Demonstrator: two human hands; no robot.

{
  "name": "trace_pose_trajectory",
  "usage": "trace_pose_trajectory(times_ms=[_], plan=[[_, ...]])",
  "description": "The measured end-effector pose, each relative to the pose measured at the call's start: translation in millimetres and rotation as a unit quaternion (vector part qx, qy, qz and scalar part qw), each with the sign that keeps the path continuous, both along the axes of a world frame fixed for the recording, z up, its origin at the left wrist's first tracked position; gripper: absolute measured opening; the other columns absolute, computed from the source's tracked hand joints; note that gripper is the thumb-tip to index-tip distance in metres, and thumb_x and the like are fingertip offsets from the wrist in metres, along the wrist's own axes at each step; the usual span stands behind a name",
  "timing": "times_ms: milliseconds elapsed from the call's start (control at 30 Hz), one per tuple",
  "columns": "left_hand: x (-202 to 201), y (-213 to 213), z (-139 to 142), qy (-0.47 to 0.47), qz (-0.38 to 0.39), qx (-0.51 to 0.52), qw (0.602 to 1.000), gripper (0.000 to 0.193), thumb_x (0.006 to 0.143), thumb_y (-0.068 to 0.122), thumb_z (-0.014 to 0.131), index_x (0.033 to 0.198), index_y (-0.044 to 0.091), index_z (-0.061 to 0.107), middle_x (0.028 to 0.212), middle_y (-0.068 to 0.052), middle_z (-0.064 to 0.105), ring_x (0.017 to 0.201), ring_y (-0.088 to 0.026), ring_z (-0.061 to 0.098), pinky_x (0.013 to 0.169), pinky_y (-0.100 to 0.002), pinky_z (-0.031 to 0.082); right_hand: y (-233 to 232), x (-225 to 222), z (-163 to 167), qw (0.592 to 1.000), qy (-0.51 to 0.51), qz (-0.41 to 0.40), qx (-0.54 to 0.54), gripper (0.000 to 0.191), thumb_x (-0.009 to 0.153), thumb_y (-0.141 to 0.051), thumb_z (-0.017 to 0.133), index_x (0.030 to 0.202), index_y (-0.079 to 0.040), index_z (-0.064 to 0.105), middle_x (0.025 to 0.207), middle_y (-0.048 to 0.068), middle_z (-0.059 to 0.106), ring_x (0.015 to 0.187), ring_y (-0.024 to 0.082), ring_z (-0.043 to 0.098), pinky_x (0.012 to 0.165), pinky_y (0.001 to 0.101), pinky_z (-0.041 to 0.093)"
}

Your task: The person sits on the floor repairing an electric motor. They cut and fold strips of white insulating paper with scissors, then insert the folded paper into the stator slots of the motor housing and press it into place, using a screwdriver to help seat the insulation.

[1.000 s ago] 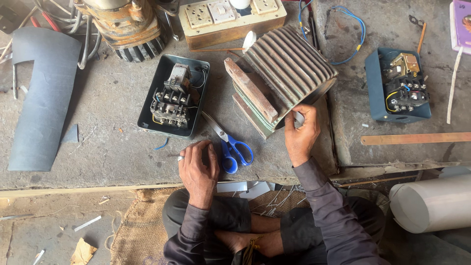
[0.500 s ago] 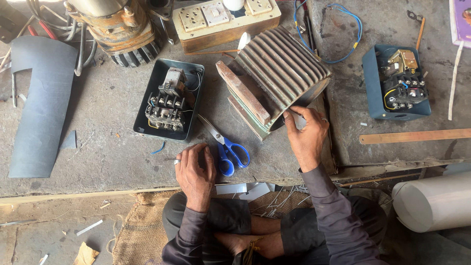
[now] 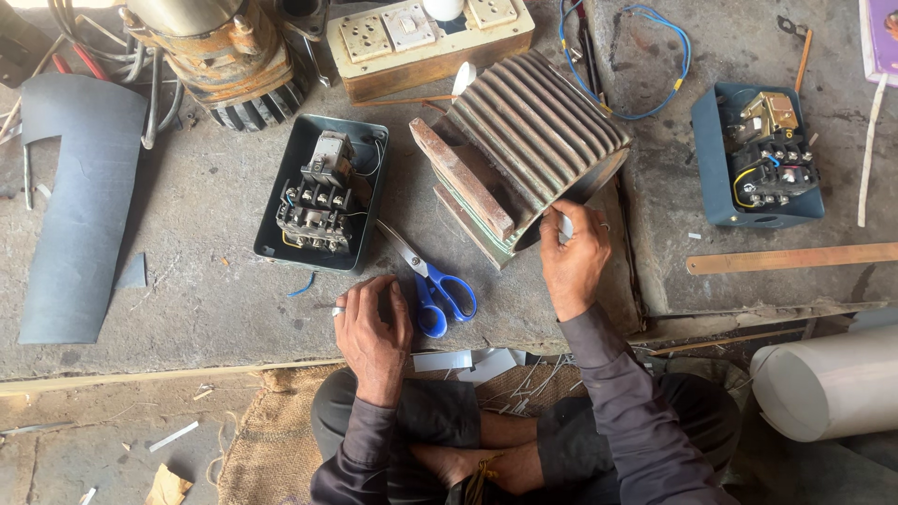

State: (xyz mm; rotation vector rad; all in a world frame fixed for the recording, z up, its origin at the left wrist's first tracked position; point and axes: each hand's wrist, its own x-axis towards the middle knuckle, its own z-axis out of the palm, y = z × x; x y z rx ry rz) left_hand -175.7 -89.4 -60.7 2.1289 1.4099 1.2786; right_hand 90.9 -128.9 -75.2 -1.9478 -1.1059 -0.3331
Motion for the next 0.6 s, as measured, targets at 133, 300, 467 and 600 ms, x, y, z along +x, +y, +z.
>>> trace_pose_trajectory(times_ms=[133,300,467,600], plan=[[1,0,-1,0.003,0.001,0.008,1.0,0.013,0.096,0.012,0.07,0.109,0.009,0.069,0.107,-0.007,0.07,0.1,-0.028,0.065,0.083,-0.039,0.046,0,-4,-1,0.998,-0.046,0.018,0.03,0.015,0.094,-0.007,0.074,0.107,0.0,0.069,0.099,0.015,0.07,0.091,0.031,0.068,0.077,0.0435,0.054],[1,0,-1,0.002,0.003,0.006,1.0,0.013,0.096,0.011,0.07,0.109,0.009,0.069,0.107,-0.007,0.07,0.1,-0.028,0.065,0.084,-0.039,0.047,0,-10,4,0.999,-0.044,0.006,0.026,0.013,0.094,-0.006,0.072,0.105,-0.001,0.068,0.097,0.015,0.07,0.09,0.034,0.068,0.078,0.0451,0.052],[2,0,-1,0.002,0.006,0.007,1.0,0.014,0.096,0.011,0.07,0.109,0.009,0.07,0.107,-0.007,0.07,0.1,-0.029,0.065,0.084,-0.039,0.047,2,-11,8,0.998,-0.06,0.008,0.025,0.015,0.093,-0.005,0.073,0.107,-0.001,0.068,0.098,0.017,0.069,0.091,0.036,0.067,0.078,0.0465,0.052],[3,0,-2,0.001,0.005,0.005,1.0,0.013,0.096,0.011,0.07,0.109,0.009,0.07,0.107,-0.007,0.07,0.1,-0.029,0.065,0.084,-0.04,0.047,2,-10,11,0.998,-0.064,0.014,0.022,0.015,0.093,-0.004,0.072,0.107,-0.001,0.068,0.098,0.017,0.07,0.092,0.035,0.068,0.078,0.0459,0.052]])
